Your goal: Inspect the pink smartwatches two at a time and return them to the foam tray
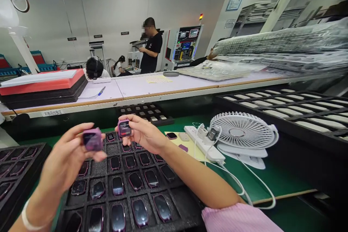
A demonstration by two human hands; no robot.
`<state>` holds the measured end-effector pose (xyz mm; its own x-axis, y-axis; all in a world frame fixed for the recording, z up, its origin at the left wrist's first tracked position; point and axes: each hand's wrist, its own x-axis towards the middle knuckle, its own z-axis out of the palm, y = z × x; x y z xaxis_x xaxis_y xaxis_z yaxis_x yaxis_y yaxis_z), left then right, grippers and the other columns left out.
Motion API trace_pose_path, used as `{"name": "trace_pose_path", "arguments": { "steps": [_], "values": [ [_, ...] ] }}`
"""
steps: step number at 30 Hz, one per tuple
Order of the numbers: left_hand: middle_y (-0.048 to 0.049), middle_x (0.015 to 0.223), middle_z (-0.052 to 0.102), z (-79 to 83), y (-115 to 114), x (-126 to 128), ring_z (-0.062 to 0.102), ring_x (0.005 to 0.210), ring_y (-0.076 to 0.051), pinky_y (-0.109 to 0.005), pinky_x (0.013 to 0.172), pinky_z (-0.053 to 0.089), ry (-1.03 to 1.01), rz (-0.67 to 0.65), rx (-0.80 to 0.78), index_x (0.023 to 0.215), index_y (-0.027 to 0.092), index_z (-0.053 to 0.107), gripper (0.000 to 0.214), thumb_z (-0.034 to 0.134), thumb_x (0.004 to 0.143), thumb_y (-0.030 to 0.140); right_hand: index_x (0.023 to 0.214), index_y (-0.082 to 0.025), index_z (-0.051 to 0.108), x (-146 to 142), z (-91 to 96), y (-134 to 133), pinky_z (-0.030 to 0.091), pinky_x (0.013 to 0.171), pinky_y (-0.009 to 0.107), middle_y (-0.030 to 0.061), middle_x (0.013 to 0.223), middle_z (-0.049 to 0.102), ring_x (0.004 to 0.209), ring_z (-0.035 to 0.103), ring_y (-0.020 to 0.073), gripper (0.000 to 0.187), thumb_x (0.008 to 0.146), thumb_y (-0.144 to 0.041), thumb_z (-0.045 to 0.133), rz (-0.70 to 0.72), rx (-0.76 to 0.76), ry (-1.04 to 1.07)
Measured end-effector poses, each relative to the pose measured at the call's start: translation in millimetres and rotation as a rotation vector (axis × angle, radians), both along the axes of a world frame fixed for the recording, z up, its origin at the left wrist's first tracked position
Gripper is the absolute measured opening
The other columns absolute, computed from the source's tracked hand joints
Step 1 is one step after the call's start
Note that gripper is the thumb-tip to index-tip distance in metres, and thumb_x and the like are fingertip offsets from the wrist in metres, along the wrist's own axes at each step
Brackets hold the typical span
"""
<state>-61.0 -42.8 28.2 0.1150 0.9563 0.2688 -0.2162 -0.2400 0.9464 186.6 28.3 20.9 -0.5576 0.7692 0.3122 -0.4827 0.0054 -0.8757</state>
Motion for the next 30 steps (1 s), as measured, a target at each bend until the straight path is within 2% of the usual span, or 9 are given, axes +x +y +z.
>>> {"name": "trace_pose_path", "arguments": {
  "steps": [2,5,8,11,16,20,23,27,30],
  "values": [
    [-0.0082,0.095,0.075,-3.4,27.3,24.7,0.073,0.070,-0.025,-0.041,0.068,0.060,-0.016,-0.007,-0.117,0.122,0.021,0.063,0.047,0.068,0.077,0.036,0.114,-0.020,0.059,-1.2,-15.8,6.1,0.052,0.058,0.024,0.0058,0.101,0.071,0.065,0.069,0.0137,0.038,0.081,-0.031,0.073,-0.050,-0.033,-0.035],
    [-0.0088,0.096,0.074,-31.4,51.7,38.4,0.073,0.066,-0.022,-0.033,0.064,0.058,-0.004,-0.019,-0.270,0.117,0.016,0.063,0.044,0.069,0.076,0.033,0.110,-0.020,0.060,-4.2,-43.6,13.1,0.050,0.055,0.022,0.0045,0.099,0.071,0.063,0.068,0.0120,0.039,0.076,-0.028,0.078,-0.132,-0.096,-0.118],
    [-0.0077,0.094,0.073,-59.8,57.0,34.3,0.074,0.066,-0.020,-0.031,0.065,0.059,0.016,-0.023,-0.350,0.117,0.016,0.062,0.041,0.066,0.078,0.029,0.104,-0.020,0.059,-8.9,-69.1,16.8,0.046,0.049,0.020,0.0023,0.089,0.071,0.056,0.064,0.0099,0.037,0.074,-0.029,0.080,-0.173,-0.169,-0.211],
    [-0.0057,0.087,0.072,-72.2,55.8,27.0,0.074,0.065,-0.019,-0.031,0.065,0.059,0.028,-0.010,-0.393,0.117,0.016,0.061,0.041,0.066,0.078,0.028,0.100,-0.019,0.058,-15.7,-86.0,19.2,0.041,0.044,0.017,-0.0001,0.080,0.070,0.049,0.060,0.0079,0.037,0.073,-0.032,0.080,-0.179,-0.227,-0.280],
    [-0.0030,0.086,0.070,-76.9,55.6,13.3,0.073,0.063,-0.018,-0.028,0.061,0.058,0.055,0.036,-0.384,0.114,0.017,0.062,0.040,0.068,0.077,0.029,0.098,-0.019,0.057,-29.6,-95.3,23.8,0.039,0.041,0.015,-0.0003,0.077,0.070,0.044,0.059,0.0069,0.034,0.075,-0.032,0.078,-0.148,-0.257,-0.321],
    [0.0014,0.072,0.066,-84.4,57.1,-1.5,0.067,0.052,-0.013,-0.022,0.051,0.052,0.125,0.105,-0.338,0.106,0.016,0.063,0.039,0.074,0.073,0.034,0.105,-0.018,0.058,-43.6,-96.5,27.3,0.049,0.049,0.021,0.0042,0.087,0.073,0.052,0.067,0.0119,0.030,0.078,-0.025,0.071,-0.069,-0.325,-0.283],
    [0.0017,0.074,0.067,-89.6,58.2,-13.1,0.060,0.045,-0.008,-0.020,0.047,0.047,0.153,0.146,-0.305,0.105,0.016,0.062,0.045,0.079,0.067,0.033,0.108,-0.018,0.057,-55.7,-97.9,30.3,0.053,0.054,0.024,0.0055,0.089,0.073,0.058,0.070,0.0151,0.035,0.074,-0.017,0.066,-0.006,-0.375,-0.241],
    [0.0023,0.078,0.066,-93.7,56.8,-28.4,0.062,0.055,-0.009,-0.022,0.055,0.050,0.172,0.127,-0.305,0.116,0.016,0.057,0.057,0.079,0.064,0.026,0.110,-0.018,0.055,-68.8,-100.9,34.4,0.053,0.056,0.024,0.0045,0.092,0.071,0.061,0.071,0.0151,0.044,0.067,-0.011,0.063,0.039,-0.360,-0.258],
    [-0.0023,0.094,0.067,-99.1,56.8,-42.8,0.067,0.067,-0.013,-0.027,0.066,0.054,0.191,0.081,-0.328,0.126,0.017,0.051,0.068,0.078,0.064,0.022,0.119,-0.021,0.050,-76.4,-104.8,38.9,0.052,0.059,0.024,0.0034,0.099,0.068,0.065,0.070,0.0135,0.056,0.066,-0.009,0.065,0.061,-0.277,-0.295]
  ]
}}
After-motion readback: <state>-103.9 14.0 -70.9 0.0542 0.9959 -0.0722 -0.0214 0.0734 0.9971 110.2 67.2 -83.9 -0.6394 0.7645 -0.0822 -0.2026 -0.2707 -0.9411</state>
